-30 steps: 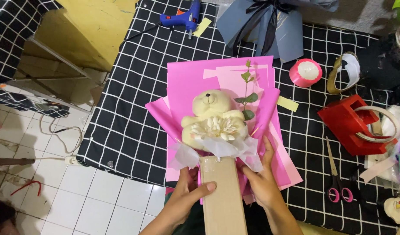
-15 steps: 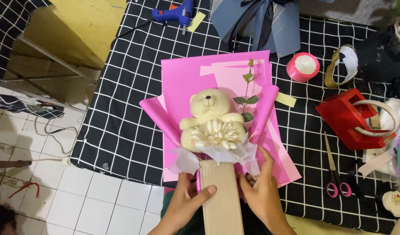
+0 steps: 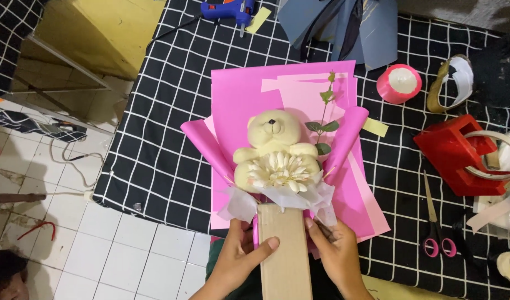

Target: Layering and folding pink wrapping paper around a teddy bear bouquet on a checkered table.

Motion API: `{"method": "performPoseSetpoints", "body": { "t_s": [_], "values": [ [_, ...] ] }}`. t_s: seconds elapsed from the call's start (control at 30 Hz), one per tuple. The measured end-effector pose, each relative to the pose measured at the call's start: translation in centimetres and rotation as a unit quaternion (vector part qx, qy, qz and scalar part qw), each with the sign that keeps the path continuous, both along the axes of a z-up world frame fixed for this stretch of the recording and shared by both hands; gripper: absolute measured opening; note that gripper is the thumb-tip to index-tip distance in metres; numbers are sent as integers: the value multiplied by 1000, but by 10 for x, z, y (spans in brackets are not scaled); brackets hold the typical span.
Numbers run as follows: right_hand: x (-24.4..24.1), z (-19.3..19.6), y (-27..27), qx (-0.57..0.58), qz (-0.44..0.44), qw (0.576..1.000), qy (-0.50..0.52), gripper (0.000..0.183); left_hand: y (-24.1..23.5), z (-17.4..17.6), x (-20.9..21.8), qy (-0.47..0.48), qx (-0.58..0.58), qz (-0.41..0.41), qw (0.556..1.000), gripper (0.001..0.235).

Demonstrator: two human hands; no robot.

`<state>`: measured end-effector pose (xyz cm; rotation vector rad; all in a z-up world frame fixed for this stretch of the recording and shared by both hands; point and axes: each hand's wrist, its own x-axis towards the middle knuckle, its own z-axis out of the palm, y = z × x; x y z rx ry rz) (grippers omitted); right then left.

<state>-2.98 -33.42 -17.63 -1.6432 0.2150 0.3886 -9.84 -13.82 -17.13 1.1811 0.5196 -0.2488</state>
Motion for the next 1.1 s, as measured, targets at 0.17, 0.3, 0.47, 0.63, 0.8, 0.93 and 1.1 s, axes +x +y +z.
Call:
{"method": "performPoseSetpoints", "body": {
  "t_s": [0.17,0.3,0.47,0.63,0.8,0.93,1.1],
  "values": [
    [3,6,3,-32,12,999,-11,27,2,8,0,-18,48,-11,999,71],
    [4,8,0,-46,22,999,-11,27,6,28,7,-13,201,-59,978,64],
    [9,19,5,-60,47,996,-49,27,9,33,10,-124,503,-68,853,76],
    [11,14,6,-157,57,982,-93,15,7,36,10,-162,504,-32,848,74],
    [12,17,9,-166,70,975,-134,14,8,33,11,-81,488,-40,868,68],
    [13,16,14,-154,55,978,-133,17,9,26,10,-56,440,-10,896,84],
    [12,14,18,-157,50,981,-99,18,12,40,11,-129,457,6,880,70]
  ]
}}
